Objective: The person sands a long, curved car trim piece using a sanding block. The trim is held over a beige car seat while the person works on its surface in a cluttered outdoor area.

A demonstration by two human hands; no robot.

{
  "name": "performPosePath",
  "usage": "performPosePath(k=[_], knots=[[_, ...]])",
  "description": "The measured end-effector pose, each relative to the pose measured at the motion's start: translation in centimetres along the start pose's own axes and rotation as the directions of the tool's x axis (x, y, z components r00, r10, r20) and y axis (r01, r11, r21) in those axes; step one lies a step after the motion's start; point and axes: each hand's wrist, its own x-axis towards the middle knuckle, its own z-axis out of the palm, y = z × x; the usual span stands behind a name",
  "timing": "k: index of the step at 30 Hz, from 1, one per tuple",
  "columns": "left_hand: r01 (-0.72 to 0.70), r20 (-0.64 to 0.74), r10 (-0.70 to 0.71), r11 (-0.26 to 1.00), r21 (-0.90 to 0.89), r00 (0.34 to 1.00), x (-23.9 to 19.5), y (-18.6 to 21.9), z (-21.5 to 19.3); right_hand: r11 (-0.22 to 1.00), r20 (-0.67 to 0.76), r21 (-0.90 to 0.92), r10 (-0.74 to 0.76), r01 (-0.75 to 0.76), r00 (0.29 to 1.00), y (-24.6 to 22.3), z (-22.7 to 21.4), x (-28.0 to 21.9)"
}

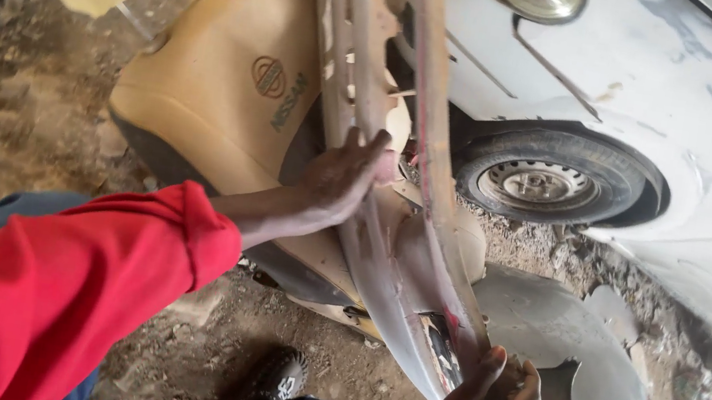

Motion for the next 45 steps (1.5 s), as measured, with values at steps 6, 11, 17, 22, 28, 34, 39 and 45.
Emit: performPosePath(k=[6, 11, 17, 22, 28, 34, 39, 45], knots=[[-0.443, -0.145, 0.678, 0.611, 0.656, 0.721, 1.8, -6.0, 2.4, 0.999, 0.031, -0.025, 0.028, -0.027, 0.999, 0.4, 0.2, -0.5], [-0.478, -0.059, 0.770, 0.453, 0.753, 0.636, 0.7, -4.6, 3.0, 0.998, 0.046, -0.055, 0.022, -0.020, 0.999, 0.9, 0.2, -0.5], [-0.500, 0.194, 0.724, 0.233, 0.834, 0.662, 0.7, -4.2, 2.7, 0.997, 0.046, -0.075, 0.014, -0.011, 0.999, 0.9, 0.4, -0.8], [-0.535, 0.199, 0.784, 0.192, 0.823, 0.588, 0.7, -3.3, 0.7, 0.996, 0.098, -0.056, 0.071, -0.065, 0.993, 0.0, 0.2, -0.5], [-0.492, 0.158, 0.800, 0.189, 0.850, 0.579, 0.6, -4.1, -0.7, 0.988, 0.147, -0.037, 0.152, -0.148, 0.977, -0.9, -0.5, -0.1], [-0.517, 0.293, 0.708, 0.118, 0.848, 0.642, 0.4, -3.9, -0.7, 0.987, 0.141, -0.034, 0.159, -0.155, 0.977, -1.2, -0.7, -0.2], [-0.551, 0.123, 0.874, 0.182, 0.814, 0.471, 1.9, -3.8, -2.0, 0.989, 0.136, -0.022, 0.146, -0.145, 0.980, -1.4, -0.8, -0.2], [-0.534, 0.142, 0.853, 0.176, 0.827, 0.501, -3.7, -0.8, 0.2, 0.992, 0.146, -0.037, 0.122, -0.118, 0.982, -1.4, -0.9, -0.1]])
